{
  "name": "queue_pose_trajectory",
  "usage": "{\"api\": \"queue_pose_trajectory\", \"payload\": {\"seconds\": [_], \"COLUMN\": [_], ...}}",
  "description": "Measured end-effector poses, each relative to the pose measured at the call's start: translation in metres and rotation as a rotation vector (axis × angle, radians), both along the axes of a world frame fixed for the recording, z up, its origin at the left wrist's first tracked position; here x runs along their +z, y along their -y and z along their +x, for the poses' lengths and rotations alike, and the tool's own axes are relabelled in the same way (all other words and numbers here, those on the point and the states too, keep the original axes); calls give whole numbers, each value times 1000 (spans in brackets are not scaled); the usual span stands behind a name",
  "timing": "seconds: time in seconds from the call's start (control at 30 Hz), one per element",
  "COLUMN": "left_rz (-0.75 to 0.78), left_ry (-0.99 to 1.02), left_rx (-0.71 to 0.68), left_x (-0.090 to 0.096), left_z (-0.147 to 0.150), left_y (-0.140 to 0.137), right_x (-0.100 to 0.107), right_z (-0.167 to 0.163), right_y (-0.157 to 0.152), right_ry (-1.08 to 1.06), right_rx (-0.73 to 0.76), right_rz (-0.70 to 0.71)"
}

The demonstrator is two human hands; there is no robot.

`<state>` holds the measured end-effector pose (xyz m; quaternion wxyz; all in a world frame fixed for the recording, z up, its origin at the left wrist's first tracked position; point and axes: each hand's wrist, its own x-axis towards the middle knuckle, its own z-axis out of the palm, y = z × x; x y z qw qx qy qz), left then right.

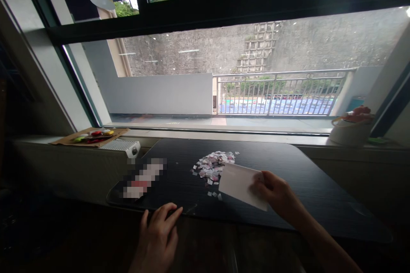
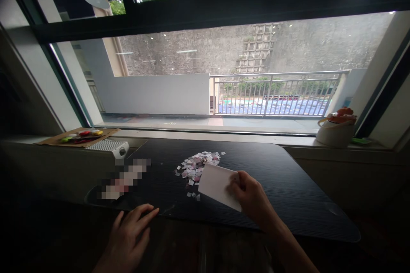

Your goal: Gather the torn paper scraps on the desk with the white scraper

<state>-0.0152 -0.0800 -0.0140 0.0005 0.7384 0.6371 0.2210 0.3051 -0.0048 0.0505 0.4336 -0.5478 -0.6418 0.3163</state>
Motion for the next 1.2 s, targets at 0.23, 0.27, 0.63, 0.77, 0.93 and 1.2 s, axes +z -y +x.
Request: {"api": "queue_pose_trajectory", "payload": {"seconds": [0.23, 0.27, 0.63, 0.77, 0.93, 1.2], "left_rz": [249, 292, 286, 286, 277, 274], "left_ry": [18, 36, 58, 45, 40, 42], "left_rx": [17, 33, 136, 112, 106, 95], "left_x": [28, 33, 23, 24, 26, 25], "left_z": [6, 9, 13, 17, 19, 18], "left_y": [-22, -31, -89, -84, -84, -84], "right_x": [-16, -17, -32, -26, -20, -16], "right_z": [6, 6, 1, -5, -12, -15], "right_y": [-8, -10, -19, -15, -10, -1], "right_ry": [-172, -191, -135, -162, -228, -303], "right_rx": [49, 35, 74, 135, 147, 330], "right_rz": [-82, -88, -175, -283, -348, -385]}}
